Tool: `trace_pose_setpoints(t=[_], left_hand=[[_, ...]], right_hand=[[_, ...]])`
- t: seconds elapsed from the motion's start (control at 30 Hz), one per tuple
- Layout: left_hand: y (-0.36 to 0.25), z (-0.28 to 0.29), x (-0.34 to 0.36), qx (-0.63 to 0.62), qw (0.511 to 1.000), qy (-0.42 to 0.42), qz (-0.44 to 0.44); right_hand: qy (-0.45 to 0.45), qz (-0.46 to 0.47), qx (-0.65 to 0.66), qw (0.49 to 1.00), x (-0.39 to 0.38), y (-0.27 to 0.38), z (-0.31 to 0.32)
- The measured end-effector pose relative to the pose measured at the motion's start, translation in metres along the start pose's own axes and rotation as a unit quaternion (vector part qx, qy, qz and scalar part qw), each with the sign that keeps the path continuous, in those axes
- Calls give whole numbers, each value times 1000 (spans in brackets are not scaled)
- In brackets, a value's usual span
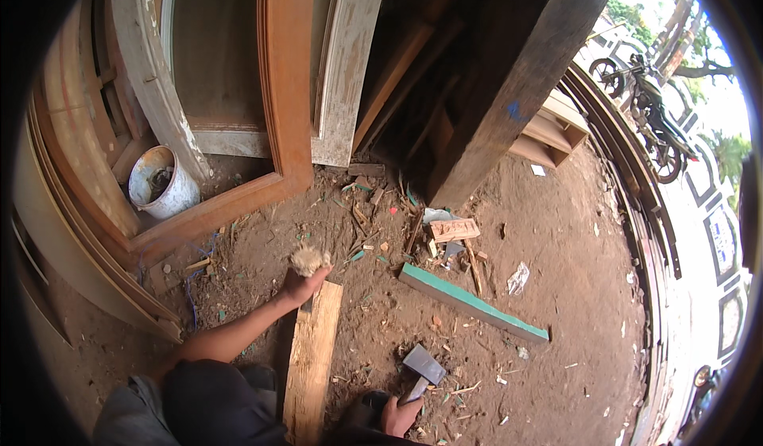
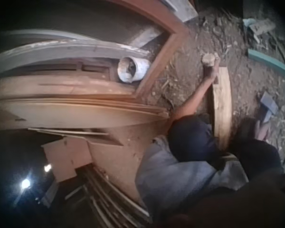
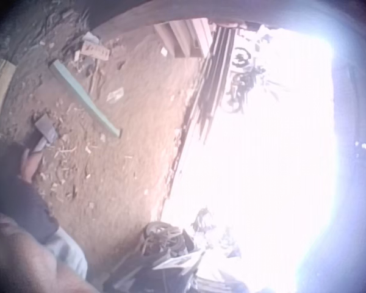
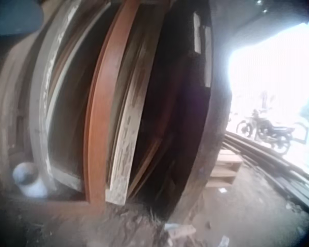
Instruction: The person uses a chisel and mallet to carve a groove into a wooden plank. They repeatedly strike the chisel to remove wood chips and clear debris from the cut.
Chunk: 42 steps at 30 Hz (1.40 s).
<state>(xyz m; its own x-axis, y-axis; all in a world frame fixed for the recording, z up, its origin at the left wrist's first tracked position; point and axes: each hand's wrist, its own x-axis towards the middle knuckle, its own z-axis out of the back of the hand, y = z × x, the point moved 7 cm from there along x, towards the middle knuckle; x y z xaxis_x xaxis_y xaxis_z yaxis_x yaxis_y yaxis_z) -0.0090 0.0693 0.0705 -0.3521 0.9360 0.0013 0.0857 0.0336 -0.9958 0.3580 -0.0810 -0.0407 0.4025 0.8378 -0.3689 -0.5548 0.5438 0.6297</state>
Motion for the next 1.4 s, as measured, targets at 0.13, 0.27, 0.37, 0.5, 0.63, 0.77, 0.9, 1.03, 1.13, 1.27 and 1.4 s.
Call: trace_pose_setpoints(t=[0.13, 0.27, 0.37, 0.5, 0.63, 0.77, 0.9, 1.03, 1.13, 1.27, 1.4], left_hand=[[34, 9, -1, -59, 996, 12, 68], [30, 16, 1, -7, 997, 21, 77], [8, 8, -1, 25, 998, 46, 26], [-2, 1, -3, 45, 998, 40, 8], [5, 5, -2, 34, 999, -2, -1], [10, 9, 0, 35, 999, -14, -24], [12, 10, -1, 35, 999, -8, -9], [9, 11, -3, 30, 999, -24, -16], [7, 12, -3, 39, 998, -37, -17], [6, 12, -3, 33, 999, -41, -12], [6, 11, -2, 29, 999, -36, -5]], right_hand=[[-6, 11, 5, 1000, -1, 3, 2], [13, -8, 16, 1000, -2, 4, 3], [10, -5, 18, 1000, -3, 7, 4], [8, 2, 17, 1000, -3, 8, 4], [-2, 13, 17, 1000, -2, 6, 4], [-9, 21, 11, 1000, -2, 5, 3], [-14, 22, 15, 1000, -3, 5, 3], [-21, 33, 21, 999, -3, 9, 5], [-14, 7, 10, 1000, -2, 7, 4], [-15, -12, -11, 1000, -2, 4, 3], [0, -3, 23, 1000, 0, 2, 0]])
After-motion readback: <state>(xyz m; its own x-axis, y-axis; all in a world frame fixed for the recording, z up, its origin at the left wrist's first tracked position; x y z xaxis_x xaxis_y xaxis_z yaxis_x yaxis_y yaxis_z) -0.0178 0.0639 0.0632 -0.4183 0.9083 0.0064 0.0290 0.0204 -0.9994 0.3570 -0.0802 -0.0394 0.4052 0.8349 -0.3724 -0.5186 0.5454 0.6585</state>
